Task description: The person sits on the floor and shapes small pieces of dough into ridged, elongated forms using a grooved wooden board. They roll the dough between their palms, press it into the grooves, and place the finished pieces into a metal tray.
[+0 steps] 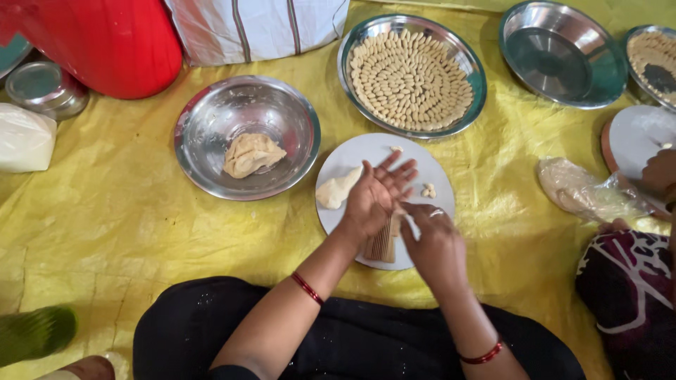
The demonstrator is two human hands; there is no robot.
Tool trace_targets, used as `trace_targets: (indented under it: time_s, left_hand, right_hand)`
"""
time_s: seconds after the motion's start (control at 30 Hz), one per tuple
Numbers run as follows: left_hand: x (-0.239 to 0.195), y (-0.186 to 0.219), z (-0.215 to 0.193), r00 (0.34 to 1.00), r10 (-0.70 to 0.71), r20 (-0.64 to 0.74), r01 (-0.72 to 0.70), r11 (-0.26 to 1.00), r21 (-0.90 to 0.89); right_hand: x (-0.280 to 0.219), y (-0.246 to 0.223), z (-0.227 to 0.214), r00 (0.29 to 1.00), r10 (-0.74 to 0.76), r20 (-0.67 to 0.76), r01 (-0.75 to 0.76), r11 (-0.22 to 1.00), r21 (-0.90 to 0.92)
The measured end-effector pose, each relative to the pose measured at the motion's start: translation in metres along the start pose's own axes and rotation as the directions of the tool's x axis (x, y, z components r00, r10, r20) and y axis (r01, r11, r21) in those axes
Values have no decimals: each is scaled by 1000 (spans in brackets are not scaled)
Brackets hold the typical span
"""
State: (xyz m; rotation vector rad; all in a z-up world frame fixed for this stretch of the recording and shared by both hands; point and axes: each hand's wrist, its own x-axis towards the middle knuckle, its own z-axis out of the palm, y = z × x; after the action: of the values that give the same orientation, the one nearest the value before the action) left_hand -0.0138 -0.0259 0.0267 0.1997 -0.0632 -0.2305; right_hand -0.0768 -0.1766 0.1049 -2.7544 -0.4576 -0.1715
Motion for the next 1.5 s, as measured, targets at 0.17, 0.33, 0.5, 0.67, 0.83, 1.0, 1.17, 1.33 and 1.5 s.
trace_targets:
  time_s: [0.17, 0.33, 0.5, 0.67, 0.83, 1.0, 1.17, 1.33, 1.5]
  left_hand:
    - [-39, -51, 15, 946, -145, 289, 56, 953, 296]
    - [-30, -56, -14, 928, -83, 363, -131, 840, 526]
    - [-20, -76, -56, 997, -81, -6, 80, 969, 232]
    - [-12, -87, -89, 974, -29, 225, -50, 940, 339]
    - [-8, -88, -80, 980, 66, 186, -118, 950, 289]
    - [-24, -78, -56, 980, -1, 201, -76, 923, 377]
    - [-32, -54, -35, 939, 167, 301, -309, 794, 524]
    - [-49, -70, 19, 992, -24, 121, -38, 875, 483]
    - [-44, -32, 41, 952, 6, 307, -248, 606, 756]
  right_hand:
    - [20, -23, -1, 794, -448, -411, 515, 855, 64]
    - [17, -28, 37, 882, -429, -194, 470, 787, 400]
    - [32, 4, 57, 940, -320, -116, 335, 810, 482]
    - [22, 3, 72, 922, -366, -127, 383, 808, 447]
    - [23, -9, 73, 921, -377, -96, 384, 839, 386]
    - [27, -9, 39, 948, -276, -159, 319, 837, 444]
    - [8, -30, 43, 901, -406, -152, 433, 822, 371]
    - [34, -6, 33, 954, -280, -105, 296, 935, 197]
    - [26, -45, 48, 977, -149, 151, 179, 961, -210]
